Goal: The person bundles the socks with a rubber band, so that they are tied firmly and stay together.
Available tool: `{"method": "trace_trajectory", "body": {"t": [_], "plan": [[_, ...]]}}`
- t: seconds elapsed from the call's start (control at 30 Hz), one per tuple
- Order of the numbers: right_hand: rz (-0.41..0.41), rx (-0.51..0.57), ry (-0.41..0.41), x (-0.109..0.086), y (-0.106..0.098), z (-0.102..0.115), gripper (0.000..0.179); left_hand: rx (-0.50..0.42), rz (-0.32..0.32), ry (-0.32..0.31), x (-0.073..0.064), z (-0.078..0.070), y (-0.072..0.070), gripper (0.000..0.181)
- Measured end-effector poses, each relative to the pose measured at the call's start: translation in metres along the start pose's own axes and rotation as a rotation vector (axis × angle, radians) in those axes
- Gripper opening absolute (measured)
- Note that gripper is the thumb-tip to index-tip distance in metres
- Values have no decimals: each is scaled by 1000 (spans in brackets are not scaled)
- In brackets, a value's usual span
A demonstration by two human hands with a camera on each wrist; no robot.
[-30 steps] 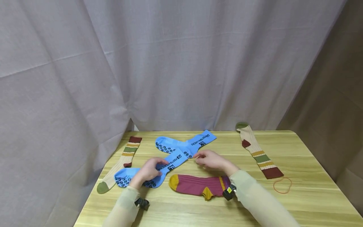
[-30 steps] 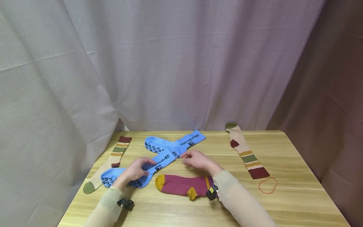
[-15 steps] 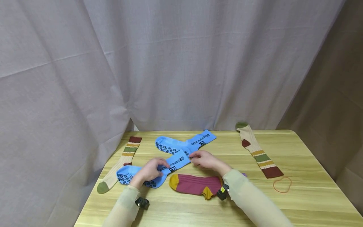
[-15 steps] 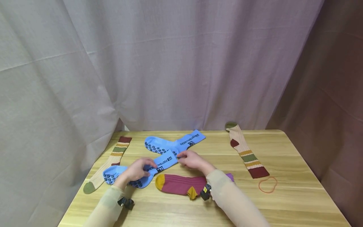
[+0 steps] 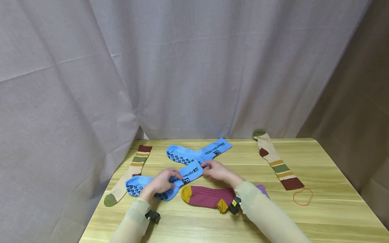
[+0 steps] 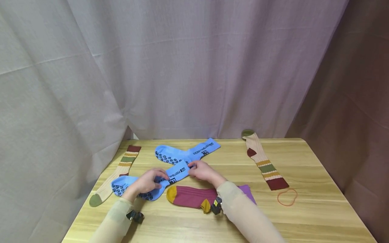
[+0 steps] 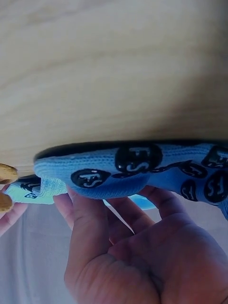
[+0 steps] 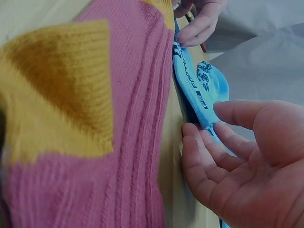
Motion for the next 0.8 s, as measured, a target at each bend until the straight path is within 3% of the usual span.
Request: {"method": "trace_trajectory", "body": {"t": [0.3,0.57,0.8], "plan": [[-88,-16,0,5,6,-1,34,13,14,29,1,1,0,34],[-160,-98,-12,9,8,-5,28,9,37,43,0,0,0,34],[-178,-108,-14,8,8,-5,31,-72,26,0,-2,3,0,34]]}}
Point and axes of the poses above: each hand's wrist, its own x-axis towards the middle knuckle, its own y-axis out of the palm, z = x × y, the point moved 1 cm from there along x, towards the middle knuckle, and after that the axes turned 1 degree about -x, right-handed, at the moved point
